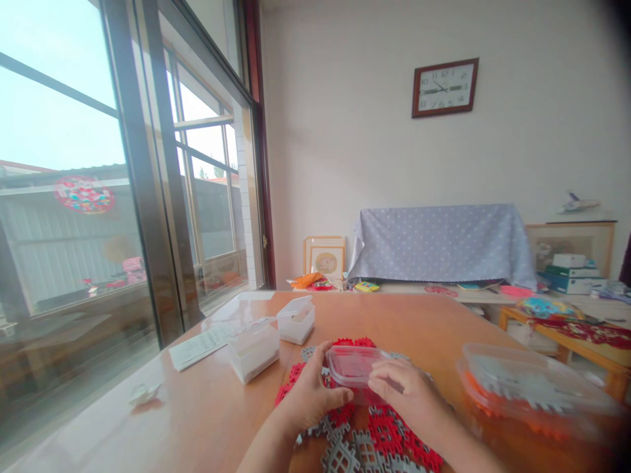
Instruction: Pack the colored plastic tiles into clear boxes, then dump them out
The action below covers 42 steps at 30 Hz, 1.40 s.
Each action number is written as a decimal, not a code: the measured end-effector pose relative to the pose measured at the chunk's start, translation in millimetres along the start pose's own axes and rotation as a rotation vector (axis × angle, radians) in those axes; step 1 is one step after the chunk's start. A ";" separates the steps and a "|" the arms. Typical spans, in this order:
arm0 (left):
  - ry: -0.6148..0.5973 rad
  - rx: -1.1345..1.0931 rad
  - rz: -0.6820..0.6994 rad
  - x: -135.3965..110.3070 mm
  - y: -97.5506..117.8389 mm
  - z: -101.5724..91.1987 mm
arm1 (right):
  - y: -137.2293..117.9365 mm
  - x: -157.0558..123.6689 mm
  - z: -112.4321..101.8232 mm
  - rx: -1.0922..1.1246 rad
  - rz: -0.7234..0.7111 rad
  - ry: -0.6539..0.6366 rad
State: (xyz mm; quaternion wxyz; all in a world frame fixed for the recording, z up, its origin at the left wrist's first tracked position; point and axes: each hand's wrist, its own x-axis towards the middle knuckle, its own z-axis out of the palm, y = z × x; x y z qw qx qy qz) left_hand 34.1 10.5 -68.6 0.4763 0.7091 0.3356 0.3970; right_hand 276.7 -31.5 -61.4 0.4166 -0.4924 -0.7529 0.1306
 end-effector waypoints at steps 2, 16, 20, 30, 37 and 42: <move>0.001 0.025 0.000 -0.2 2.3 0.1 | -0.8 0.0 0.0 -0.011 -0.001 0.004; 0.067 0.224 -0.018 -0.5 -2.5 -0.8 | 6.7 -0.7 4.9 -0.034 0.038 0.058; 0.085 0.214 -0.036 -1.7 -7.1 3.6 | 14.9 -1.8 1.3 0.003 0.121 0.139; 0.008 -0.232 -0.114 -3.5 -1.7 11.7 | 13.9 -2.0 0.3 -0.023 0.080 0.274; 0.163 -0.247 -0.276 -2.9 7.5 11.5 | 14.3 -2.4 0.4 -0.060 -0.019 0.421; 0.087 -0.302 -0.357 -0.2 13.7 14.3 | 9.1 -2.5 -0.5 -0.062 -0.088 0.443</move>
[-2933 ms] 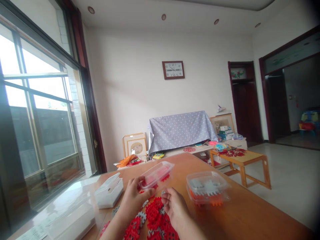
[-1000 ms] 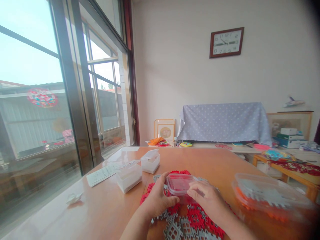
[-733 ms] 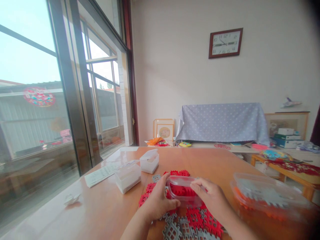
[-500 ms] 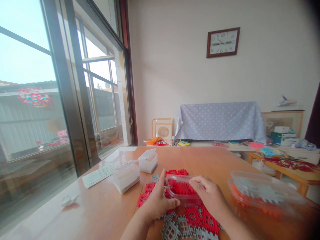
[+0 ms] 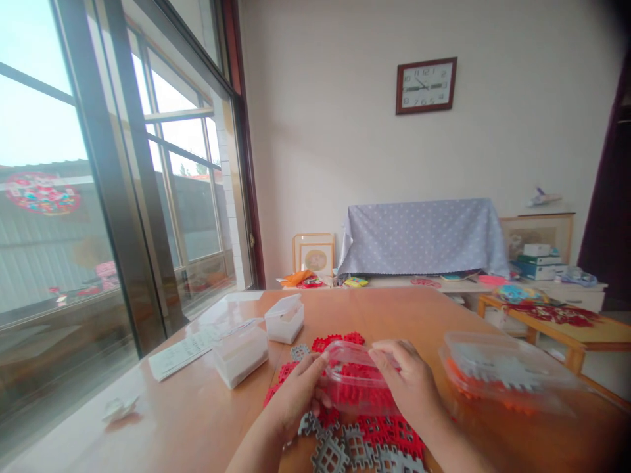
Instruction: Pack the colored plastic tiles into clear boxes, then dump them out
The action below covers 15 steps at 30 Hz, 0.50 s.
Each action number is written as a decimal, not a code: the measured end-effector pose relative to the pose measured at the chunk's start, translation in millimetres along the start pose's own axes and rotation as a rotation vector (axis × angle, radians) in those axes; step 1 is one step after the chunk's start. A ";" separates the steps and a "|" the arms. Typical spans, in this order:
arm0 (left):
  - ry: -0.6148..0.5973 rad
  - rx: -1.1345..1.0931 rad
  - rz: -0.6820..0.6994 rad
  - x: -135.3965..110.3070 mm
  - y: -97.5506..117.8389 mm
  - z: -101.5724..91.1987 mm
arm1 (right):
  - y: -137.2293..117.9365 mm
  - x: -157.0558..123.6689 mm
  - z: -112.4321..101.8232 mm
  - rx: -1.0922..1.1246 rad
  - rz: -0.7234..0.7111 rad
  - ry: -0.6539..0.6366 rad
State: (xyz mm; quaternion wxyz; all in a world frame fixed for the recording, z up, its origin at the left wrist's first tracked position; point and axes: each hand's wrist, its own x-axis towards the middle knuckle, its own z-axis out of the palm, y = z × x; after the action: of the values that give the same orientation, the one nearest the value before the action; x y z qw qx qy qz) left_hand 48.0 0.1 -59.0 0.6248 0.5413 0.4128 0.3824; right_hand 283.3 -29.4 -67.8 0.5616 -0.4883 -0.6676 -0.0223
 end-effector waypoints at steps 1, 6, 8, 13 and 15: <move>-0.009 -0.040 -0.013 0.9 0.2 -0.1 | -0.7 0.0 -0.5 0.005 -0.008 0.001; 0.035 -0.178 -0.029 3.1 1.7 -3.5 | -2.3 -2.7 -1.5 -0.016 -0.029 -0.047; 0.065 -0.215 -0.030 3.1 2.7 -5.4 | -2.0 -3.7 -0.8 -0.046 -0.039 -0.051; 0.144 -0.246 0.010 3.9 3.4 -7.9 | 4.4 -3.3 1.3 -0.154 -0.063 0.010; 0.158 -0.244 0.045 4.3 3.2 -7.2 | 9.1 -3.1 2.8 -0.169 -0.043 0.030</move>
State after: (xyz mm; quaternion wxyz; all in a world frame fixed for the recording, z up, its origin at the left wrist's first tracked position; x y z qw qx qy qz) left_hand 42.8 7.1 -56.8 0.6428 0.4388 0.3986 0.4851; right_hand 287.1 -25.0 -76.0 0.5279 -0.5192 -0.6649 -0.0979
